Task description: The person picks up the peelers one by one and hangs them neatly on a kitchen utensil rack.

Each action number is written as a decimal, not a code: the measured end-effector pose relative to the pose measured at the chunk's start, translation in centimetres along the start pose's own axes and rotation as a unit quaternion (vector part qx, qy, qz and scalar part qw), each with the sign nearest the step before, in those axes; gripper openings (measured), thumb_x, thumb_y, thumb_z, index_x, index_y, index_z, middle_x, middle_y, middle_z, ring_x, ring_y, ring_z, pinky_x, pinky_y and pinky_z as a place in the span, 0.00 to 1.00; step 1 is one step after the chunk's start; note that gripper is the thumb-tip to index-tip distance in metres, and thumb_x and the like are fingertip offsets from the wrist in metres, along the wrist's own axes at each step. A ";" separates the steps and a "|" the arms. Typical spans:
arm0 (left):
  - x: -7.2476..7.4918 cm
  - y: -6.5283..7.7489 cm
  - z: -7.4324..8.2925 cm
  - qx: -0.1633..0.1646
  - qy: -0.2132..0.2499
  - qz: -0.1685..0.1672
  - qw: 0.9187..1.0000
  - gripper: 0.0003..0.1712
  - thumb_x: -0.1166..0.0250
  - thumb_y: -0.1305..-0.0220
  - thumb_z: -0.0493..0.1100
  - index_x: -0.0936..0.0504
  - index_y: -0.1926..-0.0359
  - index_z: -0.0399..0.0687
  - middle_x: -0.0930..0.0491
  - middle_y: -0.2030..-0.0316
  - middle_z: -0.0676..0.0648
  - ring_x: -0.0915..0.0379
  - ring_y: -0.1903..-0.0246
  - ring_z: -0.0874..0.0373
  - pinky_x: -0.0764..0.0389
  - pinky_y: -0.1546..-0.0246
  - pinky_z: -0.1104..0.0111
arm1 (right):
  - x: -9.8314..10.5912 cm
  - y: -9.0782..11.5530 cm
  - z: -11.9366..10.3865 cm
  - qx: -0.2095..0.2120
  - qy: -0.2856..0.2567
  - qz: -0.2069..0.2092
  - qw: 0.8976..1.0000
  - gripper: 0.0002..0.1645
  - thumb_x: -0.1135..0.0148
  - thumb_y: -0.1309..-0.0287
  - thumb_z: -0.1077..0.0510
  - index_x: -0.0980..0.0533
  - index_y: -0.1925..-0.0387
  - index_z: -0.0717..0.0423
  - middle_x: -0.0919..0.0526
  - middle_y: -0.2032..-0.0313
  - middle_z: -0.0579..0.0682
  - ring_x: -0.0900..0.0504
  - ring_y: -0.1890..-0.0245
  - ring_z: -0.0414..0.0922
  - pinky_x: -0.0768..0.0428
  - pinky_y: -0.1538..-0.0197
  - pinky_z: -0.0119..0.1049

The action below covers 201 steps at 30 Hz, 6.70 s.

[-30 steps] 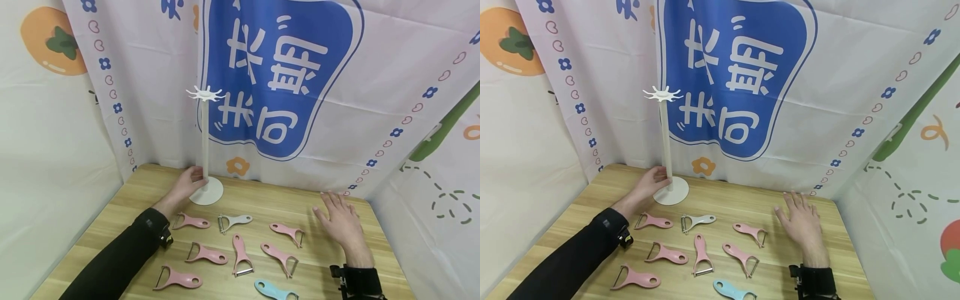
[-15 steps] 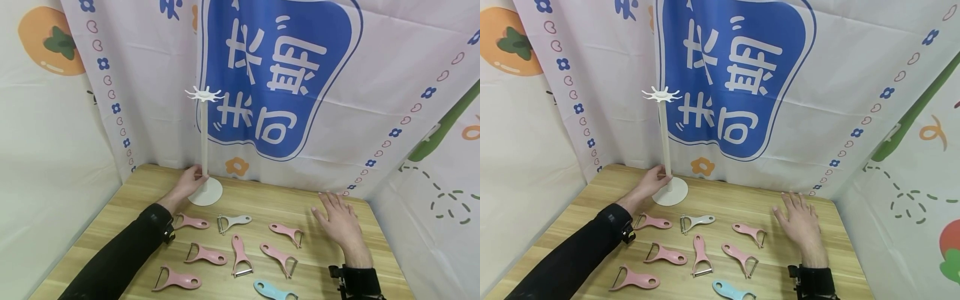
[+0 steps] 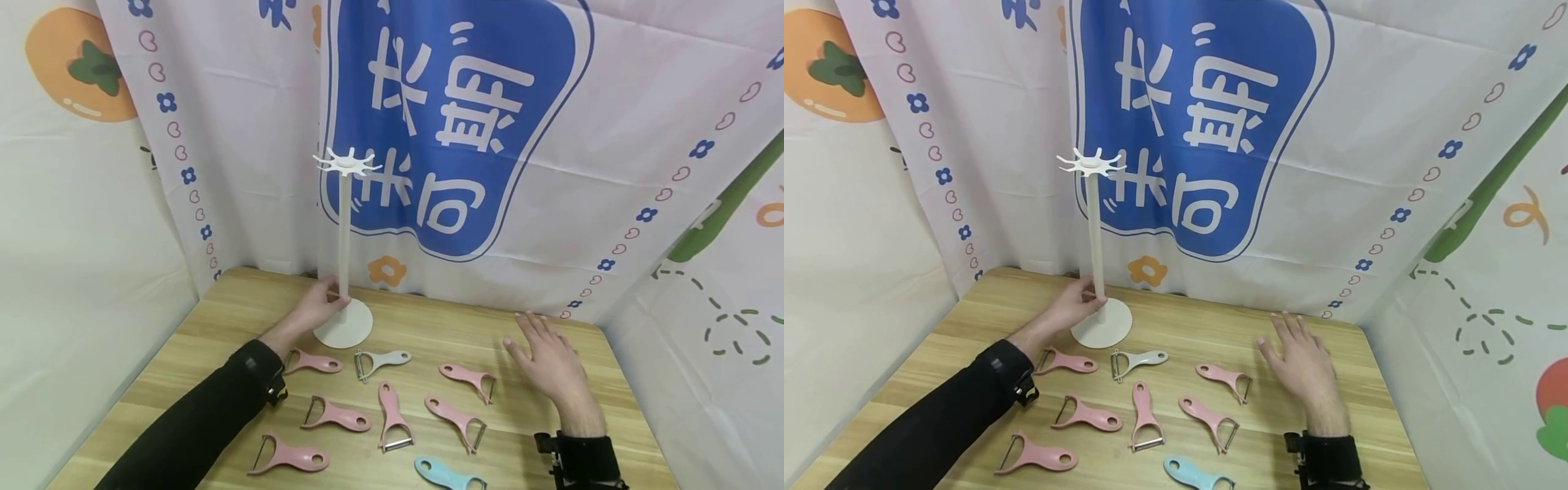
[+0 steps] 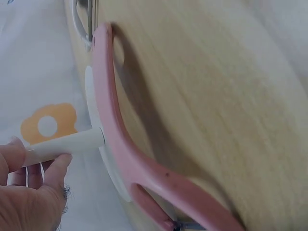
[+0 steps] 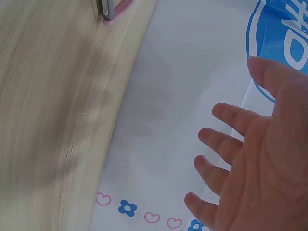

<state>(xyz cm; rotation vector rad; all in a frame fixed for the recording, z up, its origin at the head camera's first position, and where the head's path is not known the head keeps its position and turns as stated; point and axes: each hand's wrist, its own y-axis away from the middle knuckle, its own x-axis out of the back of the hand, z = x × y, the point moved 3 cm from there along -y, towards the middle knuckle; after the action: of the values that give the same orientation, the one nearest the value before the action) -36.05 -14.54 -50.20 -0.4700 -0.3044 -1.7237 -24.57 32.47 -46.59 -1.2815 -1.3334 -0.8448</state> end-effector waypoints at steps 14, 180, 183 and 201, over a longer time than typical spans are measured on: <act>-2.8 1.9 1.7 -0.014 -0.007 -0.039 0.999 0.21 0.31 0.31 0.44 0.22 0.40 0.45 0.19 0.48 0.43 0.20 0.50 0.49 0.16 0.50 0.55 | -1.0 -0.6 -1.7 0.070 -0.096 -0.010 0.993 0.50 0.30 0.36 0.48 0.42 0.21 0.58 0.38 0.24 0.64 0.40 0.27 0.66 0.40 0.28 0.67; -4.2 2.3 2.5 -0.072 -0.096 -0.070 0.990 0.20 0.33 0.29 0.42 0.25 0.40 0.46 0.18 0.53 0.47 0.20 0.52 0.53 0.16 0.50 0.55 | 12.7 -15.9 -22.3 0.146 -0.555 0.011 0.819 0.23 0.46 0.22 0.53 0.27 0.31 0.52 0.21 0.46 0.54 0.22 0.48 0.53 0.23 0.42 0.46; -4.1 2.3 2.4 -0.070 -0.093 -0.071 0.991 0.20 0.33 0.29 0.43 0.25 0.41 0.46 0.19 0.54 0.47 0.20 0.52 0.53 0.16 0.50 0.55 | 12.5 -15.9 -22.5 0.150 -0.562 0.003 0.813 0.24 0.46 0.22 0.53 0.28 0.31 0.54 0.21 0.44 0.54 0.23 0.47 0.55 0.24 0.40 0.49; -4.1 2.5 2.5 -0.062 -0.094 -0.073 0.991 0.20 0.33 0.29 0.43 0.26 0.40 0.45 0.19 0.54 0.47 0.20 0.52 0.53 0.16 0.50 0.56 | 11.2 -15.8 -22.9 0.164 -0.578 -0.004 0.799 0.24 0.47 0.22 0.57 0.30 0.30 0.57 0.22 0.43 0.56 0.21 0.48 0.57 0.21 0.57 0.33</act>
<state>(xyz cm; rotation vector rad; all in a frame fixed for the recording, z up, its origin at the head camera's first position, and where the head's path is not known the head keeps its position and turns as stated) -32.65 -10.35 -50.06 -0.7192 -0.3748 -1.8506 -33.69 10.29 -28.63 -1.5336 -2.2832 0.3304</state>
